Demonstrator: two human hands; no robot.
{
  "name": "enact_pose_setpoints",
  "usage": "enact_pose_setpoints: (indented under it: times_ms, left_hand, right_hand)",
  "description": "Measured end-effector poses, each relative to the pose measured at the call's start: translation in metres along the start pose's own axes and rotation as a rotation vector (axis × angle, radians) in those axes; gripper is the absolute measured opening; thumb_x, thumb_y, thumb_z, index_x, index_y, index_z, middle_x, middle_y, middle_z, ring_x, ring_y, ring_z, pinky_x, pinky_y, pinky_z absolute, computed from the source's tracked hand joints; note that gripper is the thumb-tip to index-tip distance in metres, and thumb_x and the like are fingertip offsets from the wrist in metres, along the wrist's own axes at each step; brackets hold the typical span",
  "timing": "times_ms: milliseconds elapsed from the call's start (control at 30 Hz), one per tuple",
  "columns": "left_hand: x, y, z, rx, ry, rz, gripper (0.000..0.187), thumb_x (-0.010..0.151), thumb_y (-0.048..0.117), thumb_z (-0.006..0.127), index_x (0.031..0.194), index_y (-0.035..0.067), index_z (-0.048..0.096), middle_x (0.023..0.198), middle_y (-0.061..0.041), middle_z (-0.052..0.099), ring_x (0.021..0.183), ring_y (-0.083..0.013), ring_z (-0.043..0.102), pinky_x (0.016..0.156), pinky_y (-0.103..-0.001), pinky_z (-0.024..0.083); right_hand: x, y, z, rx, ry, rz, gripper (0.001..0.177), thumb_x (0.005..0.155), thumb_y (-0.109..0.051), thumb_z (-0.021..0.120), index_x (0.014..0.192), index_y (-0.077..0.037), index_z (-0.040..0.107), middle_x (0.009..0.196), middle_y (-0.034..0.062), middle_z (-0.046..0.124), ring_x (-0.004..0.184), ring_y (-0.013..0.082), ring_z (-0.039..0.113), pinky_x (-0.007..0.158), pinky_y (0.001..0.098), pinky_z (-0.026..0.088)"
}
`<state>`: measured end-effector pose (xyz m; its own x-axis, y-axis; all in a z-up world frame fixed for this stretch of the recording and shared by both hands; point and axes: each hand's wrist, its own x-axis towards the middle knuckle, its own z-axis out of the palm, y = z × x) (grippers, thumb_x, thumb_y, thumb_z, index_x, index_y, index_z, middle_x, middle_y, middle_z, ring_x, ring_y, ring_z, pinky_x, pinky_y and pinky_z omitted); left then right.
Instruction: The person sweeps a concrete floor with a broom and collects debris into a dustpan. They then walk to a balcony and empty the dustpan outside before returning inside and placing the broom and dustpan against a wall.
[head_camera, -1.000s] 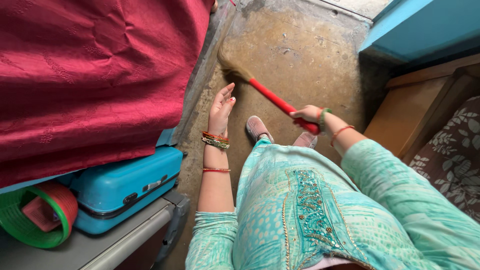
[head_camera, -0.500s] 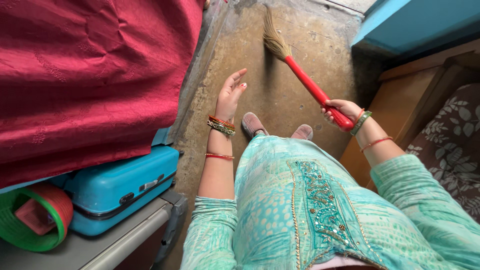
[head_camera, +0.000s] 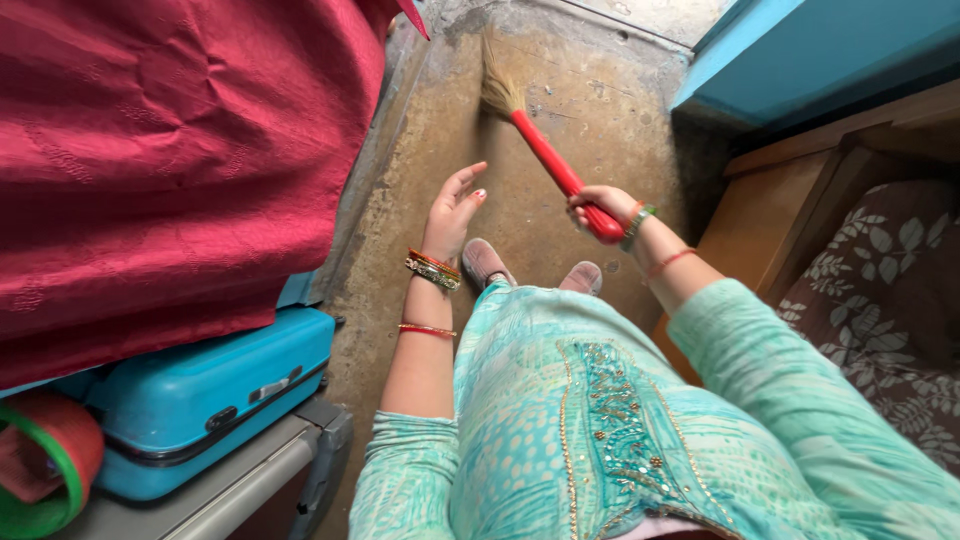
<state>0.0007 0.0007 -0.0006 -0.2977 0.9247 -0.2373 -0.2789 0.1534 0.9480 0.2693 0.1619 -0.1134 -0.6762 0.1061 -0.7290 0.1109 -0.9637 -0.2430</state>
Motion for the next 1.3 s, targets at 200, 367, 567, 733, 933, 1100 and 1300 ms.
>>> enact_pose_setpoints:
  times_ms: [200,367,567,733,933,1100,1300]
  left_hand:
    - [-0.006,-0.008,-0.002,-0.051,-0.017,-0.004,0.044,0.098,-0.001,0.057,0.142,0.001,0.053,0.151,-0.009,0.053,0.143,-0.0193,0.045,0.114,-0.035,0.042]
    - [-0.015,-0.018,-0.007,-0.031,0.007,0.006,0.045,0.099,-0.002,0.056,0.144,-0.002,0.053,0.152,-0.01,0.053,0.145,-0.0199,0.044,0.118,-0.034,0.038]
    - [0.0,-0.017,-0.003,-0.063,-0.006,0.042,0.044,0.101,-0.002,0.056,0.145,-0.002,0.053,0.151,-0.011,0.054,0.146,-0.0208,0.045,0.118,-0.035,0.039]
    - [0.001,-0.02,0.003,-0.051,-0.006,0.021,0.044,0.1,-0.001,0.056,0.143,-0.001,0.053,0.15,-0.01,0.054,0.145,-0.0198,0.046,0.116,-0.034,0.041]
    - [-0.013,-0.023,-0.007,0.003,0.049,-0.001,0.043,0.1,0.0,0.057,0.143,-0.001,0.055,0.148,-0.01,0.056,0.139,-0.0191,0.049,0.114,-0.033,0.041]
    - [-0.03,-0.022,-0.011,-0.007,0.092,-0.043,0.043,0.1,0.001,0.056,0.143,0.0,0.055,0.149,-0.009,0.055,0.141,-0.0184,0.048,0.117,-0.034,0.037]
    - [-0.025,-0.002,-0.014,0.002,0.092,-0.003,0.043,0.1,0.004,0.057,0.143,0.0,0.054,0.151,-0.01,0.054,0.143,-0.0193,0.046,0.12,-0.035,0.034]
  right_hand:
    - [-0.005,0.005,-0.006,0.396,-0.152,0.057,0.011,0.095,-0.01,0.059,0.097,-0.003,0.05,0.081,0.0029,0.057,0.064,0.0113,0.06,0.056,0.0233,0.056]
    - [-0.099,0.038,0.037,0.237,-0.055,-0.044,0.022,0.093,-0.009,0.058,0.113,0.001,0.053,0.082,0.003,0.057,0.064,0.0084,0.06,0.054,0.023,0.056]
    - [-0.099,0.053,0.085,-0.206,0.045,0.044,0.017,0.093,-0.013,0.063,0.102,0.0,0.055,0.07,0.0047,0.059,0.054,0.0116,0.059,0.049,0.0263,0.053]
    - [-0.003,0.025,0.062,-0.486,0.102,0.067,0.014,0.088,-0.013,0.067,0.089,0.001,0.065,0.067,0.0058,0.065,0.053,0.0127,0.062,0.048,0.0277,0.053]
    - [0.049,-0.001,0.003,-0.451,0.203,0.011,0.014,0.089,-0.012,0.067,0.089,0.001,0.066,0.07,0.0079,0.066,0.056,0.0154,0.063,0.051,0.0271,0.053]
    - [0.017,0.0,-0.03,-0.021,0.032,0.004,0.016,0.094,-0.015,0.064,0.094,-0.001,0.057,0.072,0.0057,0.063,0.055,0.0134,0.062,0.052,0.0244,0.054]
    - [-0.104,0.014,-0.014,-0.148,0.107,-0.044,0.019,0.094,-0.013,0.062,0.105,0.0,0.054,0.08,0.007,0.06,0.056,0.0107,0.06,0.048,0.0232,0.054]
